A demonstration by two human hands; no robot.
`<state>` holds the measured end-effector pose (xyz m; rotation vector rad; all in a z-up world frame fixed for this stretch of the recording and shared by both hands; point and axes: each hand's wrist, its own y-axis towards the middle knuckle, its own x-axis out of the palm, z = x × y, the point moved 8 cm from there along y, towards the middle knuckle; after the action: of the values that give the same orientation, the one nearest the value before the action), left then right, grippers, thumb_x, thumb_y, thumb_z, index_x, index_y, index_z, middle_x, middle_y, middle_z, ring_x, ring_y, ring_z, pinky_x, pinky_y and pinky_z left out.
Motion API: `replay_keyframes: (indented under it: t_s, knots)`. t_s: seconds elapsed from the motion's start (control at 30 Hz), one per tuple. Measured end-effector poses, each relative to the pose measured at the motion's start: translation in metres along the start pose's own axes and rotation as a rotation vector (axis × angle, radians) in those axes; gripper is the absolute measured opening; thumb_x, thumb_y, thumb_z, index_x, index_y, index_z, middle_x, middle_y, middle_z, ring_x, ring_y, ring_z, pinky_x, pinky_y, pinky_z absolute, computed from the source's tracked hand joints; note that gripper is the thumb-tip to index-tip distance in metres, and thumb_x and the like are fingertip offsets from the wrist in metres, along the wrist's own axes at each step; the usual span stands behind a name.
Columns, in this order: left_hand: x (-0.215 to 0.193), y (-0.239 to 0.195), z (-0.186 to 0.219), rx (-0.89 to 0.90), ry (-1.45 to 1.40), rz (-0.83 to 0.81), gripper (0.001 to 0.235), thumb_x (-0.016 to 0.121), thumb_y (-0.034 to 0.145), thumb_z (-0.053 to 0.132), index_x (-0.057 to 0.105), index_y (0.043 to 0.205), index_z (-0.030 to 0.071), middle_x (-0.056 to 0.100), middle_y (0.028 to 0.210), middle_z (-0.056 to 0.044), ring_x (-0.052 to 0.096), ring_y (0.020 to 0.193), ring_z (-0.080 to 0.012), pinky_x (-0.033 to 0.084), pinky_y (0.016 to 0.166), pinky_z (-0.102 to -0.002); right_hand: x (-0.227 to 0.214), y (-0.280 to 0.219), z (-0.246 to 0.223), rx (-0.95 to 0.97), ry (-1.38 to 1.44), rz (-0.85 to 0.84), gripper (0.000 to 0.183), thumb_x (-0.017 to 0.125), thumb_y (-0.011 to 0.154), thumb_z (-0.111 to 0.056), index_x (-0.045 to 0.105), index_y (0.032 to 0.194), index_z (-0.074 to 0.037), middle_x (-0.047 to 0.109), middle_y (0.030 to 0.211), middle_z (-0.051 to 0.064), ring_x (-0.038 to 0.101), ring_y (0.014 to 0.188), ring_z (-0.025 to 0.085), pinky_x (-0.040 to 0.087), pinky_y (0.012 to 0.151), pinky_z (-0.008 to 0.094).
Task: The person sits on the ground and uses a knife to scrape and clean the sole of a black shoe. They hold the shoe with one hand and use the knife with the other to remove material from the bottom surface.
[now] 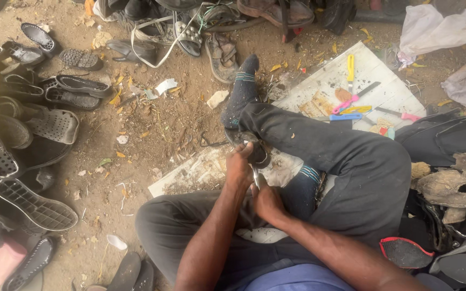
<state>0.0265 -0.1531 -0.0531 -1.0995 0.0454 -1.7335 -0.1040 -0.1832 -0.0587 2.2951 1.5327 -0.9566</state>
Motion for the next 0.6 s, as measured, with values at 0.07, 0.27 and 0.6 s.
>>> replay_keyframes:
  t_s: [0.07,0.27,0.6]
  knots:
    - [0.0,0.005,-0.004,0.019,-0.018,0.014,0.01,0.063,0.099,0.003,0.065,0.106,-0.003,0.07,0.095,-0.009,0.064,0.089,-0.0191,0.051,0.085,-0.033,0.013,0.035,0.007,0.032,-0.013,0.018,0.024,0.058,0.098,-0.015,0.055,0.115,0.001,0.071,0.088,0.028,0.07,0.082,0.05,0.054,0.068,0.055]
    - [0.005,-0.011,0.024,0.068,0.796,-0.226,0.014,0.063,0.1,0.011,0.073,0.107,0.002,0.071,0.1,-0.012,0.061,0.093,-0.0262,0.049,0.089,-0.041,-0.009,0.016,-0.004,0.228,-0.019,-0.132,0.048,0.052,0.099,-0.019,0.042,0.145,-0.005,0.072,0.089,0.028,0.071,0.085,0.048,0.054,0.074,0.054]
    - [0.048,-0.047,0.038,1.019,2.321,-0.748,0.025,0.052,0.099,0.015,0.073,0.111,0.014,0.069,0.127,-0.004,0.046,0.14,-0.0238,0.024,0.126,-0.052,-0.044,0.016,-0.001,0.049,0.006,-0.108,0.028,0.062,0.098,-0.023,0.06,0.121,-0.008,0.075,0.086,0.022,0.074,0.081,0.041,0.055,0.069,0.049]
